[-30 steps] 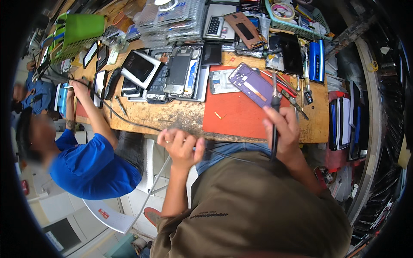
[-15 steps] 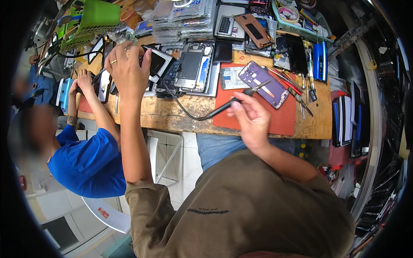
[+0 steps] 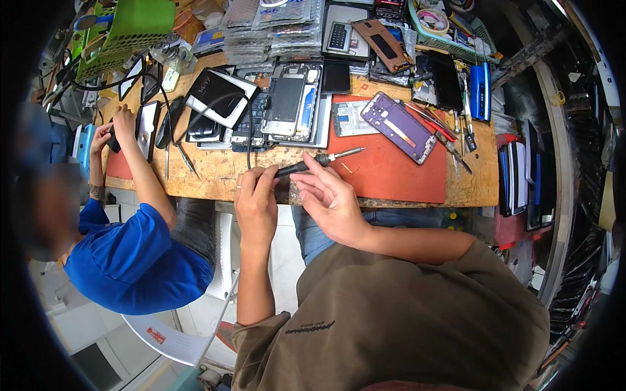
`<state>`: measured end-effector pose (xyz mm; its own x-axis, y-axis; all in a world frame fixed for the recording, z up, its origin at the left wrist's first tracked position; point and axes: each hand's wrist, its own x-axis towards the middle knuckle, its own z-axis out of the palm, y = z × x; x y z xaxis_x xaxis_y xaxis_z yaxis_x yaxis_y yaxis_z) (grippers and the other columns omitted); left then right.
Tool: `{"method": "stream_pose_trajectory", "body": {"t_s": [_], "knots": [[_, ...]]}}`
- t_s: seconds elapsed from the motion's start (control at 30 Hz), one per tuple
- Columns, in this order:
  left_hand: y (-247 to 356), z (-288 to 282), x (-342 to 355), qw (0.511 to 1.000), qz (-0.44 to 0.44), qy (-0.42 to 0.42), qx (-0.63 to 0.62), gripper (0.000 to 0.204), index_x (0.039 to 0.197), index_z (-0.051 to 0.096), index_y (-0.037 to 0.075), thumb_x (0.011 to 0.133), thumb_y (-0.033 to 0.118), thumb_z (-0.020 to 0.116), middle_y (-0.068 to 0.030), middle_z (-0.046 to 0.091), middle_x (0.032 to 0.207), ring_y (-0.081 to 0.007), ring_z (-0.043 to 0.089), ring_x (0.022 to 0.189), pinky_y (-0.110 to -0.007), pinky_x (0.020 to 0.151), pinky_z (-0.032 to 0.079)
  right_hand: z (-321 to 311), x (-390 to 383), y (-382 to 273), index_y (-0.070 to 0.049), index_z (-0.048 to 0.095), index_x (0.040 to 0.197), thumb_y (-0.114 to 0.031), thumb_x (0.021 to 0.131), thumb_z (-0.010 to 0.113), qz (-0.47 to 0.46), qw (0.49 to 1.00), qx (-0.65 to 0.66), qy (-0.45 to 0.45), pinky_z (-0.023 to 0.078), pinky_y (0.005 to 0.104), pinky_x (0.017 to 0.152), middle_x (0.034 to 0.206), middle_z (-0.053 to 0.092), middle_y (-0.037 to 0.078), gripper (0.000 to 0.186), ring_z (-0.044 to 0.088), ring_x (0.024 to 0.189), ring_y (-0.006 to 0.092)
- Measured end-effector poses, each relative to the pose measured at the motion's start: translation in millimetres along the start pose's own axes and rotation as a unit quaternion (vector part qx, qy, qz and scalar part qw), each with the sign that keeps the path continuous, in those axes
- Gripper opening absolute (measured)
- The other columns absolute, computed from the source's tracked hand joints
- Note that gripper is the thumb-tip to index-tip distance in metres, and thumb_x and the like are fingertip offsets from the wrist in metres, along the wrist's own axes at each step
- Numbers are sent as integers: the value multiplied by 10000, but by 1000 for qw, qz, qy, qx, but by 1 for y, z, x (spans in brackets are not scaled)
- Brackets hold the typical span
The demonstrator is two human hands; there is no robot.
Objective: The person uses a soldering iron and tweezers to solder small electronic components on a workbench. They repeatedly pick up components, apply solder, and place them back on the table.
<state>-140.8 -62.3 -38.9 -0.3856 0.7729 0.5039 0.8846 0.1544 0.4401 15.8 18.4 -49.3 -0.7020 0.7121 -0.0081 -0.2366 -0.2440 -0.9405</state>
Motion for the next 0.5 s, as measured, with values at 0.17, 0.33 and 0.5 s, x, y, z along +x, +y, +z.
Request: {"method": "stream_pose_trajectory", "body": {"t_s": [0.17,0.33,0.5], "knots": [[-16,9,2,999,18,-24,-19,341,1165,781,45,857,-97,748,-137,709,1052,-340,696,972,-445,828,570,-11,-12,-60,-18,526,1613,45,1071,627,223,970,38,-85,588,323,1045,1339,669,161,555,713,1224,210],[-27,11,5,997,-6,-47,-61,346,1175,798,8,877,-151,722,-159,706,1040,-325,713,942,-425,818,582,-68,33,-124,43,774,1003,-58,935,767,-189,851,-468,-148,623,398,837,912,713,164,122,753,911,343],[-25,12,3,996,-34,-42,-76,266,1178,818,20,917,-27,791,-148,736,1067,-317,720,934,-404,823,567,-76,99,-94,20,771,951,-122,951,723,-148,702,-642,-269,591,494,805,961,680,183,151,719,886,401]]}}
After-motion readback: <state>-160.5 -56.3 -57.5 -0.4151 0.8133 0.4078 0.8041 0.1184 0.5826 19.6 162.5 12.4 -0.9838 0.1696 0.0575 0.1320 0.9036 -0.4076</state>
